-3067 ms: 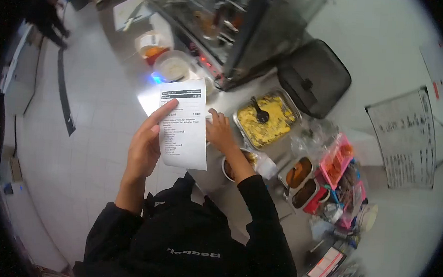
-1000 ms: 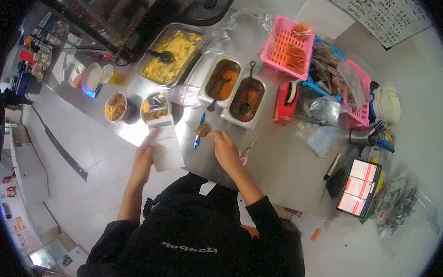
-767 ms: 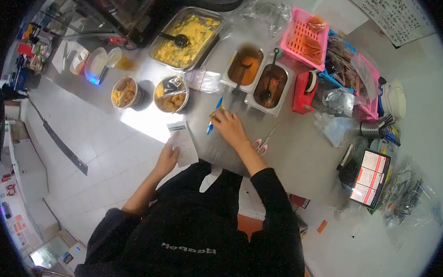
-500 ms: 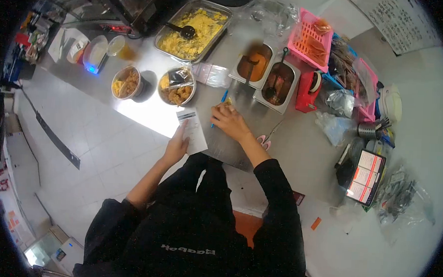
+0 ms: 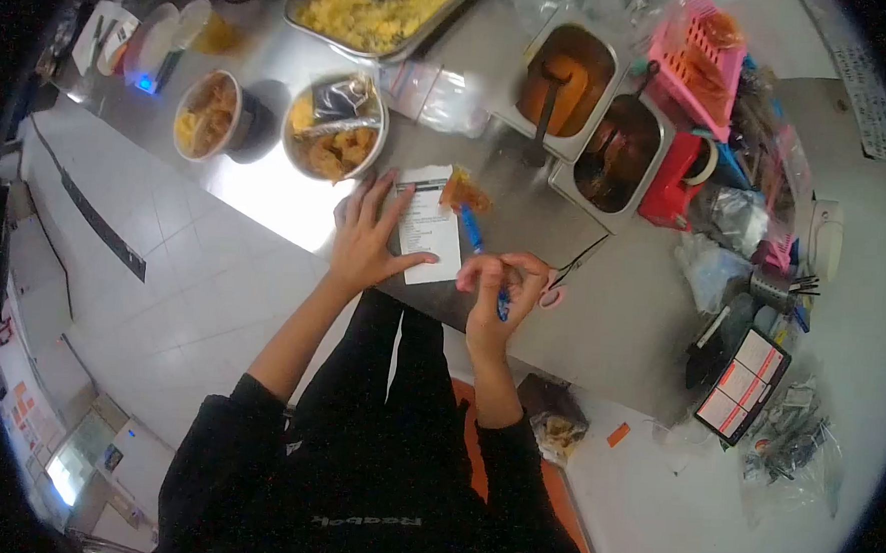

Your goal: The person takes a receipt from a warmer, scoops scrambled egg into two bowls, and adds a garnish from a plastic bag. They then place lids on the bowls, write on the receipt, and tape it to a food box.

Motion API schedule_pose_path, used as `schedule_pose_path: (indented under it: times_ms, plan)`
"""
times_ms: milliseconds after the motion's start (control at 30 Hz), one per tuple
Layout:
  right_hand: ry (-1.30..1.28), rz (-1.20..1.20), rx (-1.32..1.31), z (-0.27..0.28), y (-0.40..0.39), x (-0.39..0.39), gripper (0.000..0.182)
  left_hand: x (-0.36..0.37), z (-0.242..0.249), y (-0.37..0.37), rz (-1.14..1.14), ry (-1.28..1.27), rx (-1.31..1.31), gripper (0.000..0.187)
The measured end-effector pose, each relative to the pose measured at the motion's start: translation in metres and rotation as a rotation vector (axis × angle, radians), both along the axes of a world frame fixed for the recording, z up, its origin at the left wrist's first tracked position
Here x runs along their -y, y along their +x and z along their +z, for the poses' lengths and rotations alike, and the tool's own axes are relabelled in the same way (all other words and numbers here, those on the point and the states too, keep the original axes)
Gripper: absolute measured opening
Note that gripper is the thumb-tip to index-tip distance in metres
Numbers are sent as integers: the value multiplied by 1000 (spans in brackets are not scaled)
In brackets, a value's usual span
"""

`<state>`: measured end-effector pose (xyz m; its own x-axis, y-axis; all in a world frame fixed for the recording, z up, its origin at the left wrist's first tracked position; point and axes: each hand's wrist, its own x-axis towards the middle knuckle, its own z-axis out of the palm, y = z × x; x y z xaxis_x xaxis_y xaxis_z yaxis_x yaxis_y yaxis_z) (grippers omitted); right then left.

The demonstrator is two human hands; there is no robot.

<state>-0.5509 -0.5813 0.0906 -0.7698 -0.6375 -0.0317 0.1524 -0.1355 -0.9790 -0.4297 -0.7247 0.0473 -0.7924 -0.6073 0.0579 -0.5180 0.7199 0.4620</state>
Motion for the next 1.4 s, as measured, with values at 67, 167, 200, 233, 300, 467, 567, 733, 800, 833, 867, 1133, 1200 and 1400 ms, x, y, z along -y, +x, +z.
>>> schedule_pose_path:
  times_ms: [67, 167, 200, 233, 300, 467, 567, 733, 800, 833, 867, 1133, 1200, 1400]
  plan:
    - [172, 89, 67, 2, 3, -3, 22, 3, 3, -2, -25, -1, 12, 101]
    - [29, 215, -139, -7, 6, 12, 26, 5, 2, -5, -28, 12, 2, 108]
    - [127, 234, -408, -6, 0, 12, 29, 5, 2, -6, -21, 18, -16, 108]
    - [140, 251, -391, -11, 1, 12, 30, 5, 2, -6, -12, 23, -36, 109]
    - [165, 285, -362, -17, 4, 12, 34, 5, 1, -6, -11, 25, -32, 111]
    - [277, 191, -551, -19, 8, 21, 17, 6, -4, -4, -11, 11, -32, 112]
    - [286, 168, -608, -20, 10, 28, 16, 7, -3, -5, -13, 4, -19, 110]
    - [303, 201, -589, -11, 6, 29, 17, 7, -4, -4, -14, -7, -20, 111]
    - [341, 153, -584, -12, 4, 26, 16, 7, -1, -5, -15, 0, -38, 112]
    - [324, 196, -586, -12, 2, 26, 16, 6, -2, -5, -14, -9, -32, 114]
    - [307, 237, -589, -12, 1, 26, 16, 7, -4, -5, -16, -20, -27, 116]
    - [337, 250, -602, -6, 3, 12, 19, 7, -5, -4, -53, -9, -14, 125]
    - [314, 269, -574, -3, 8, 6, 20, 7, -6, -3, -59, -19, -4, 125]
    - [368, 148, -646, -4, 18, -6, 20, 7, -4, -4, -62, 0, -60, 129]
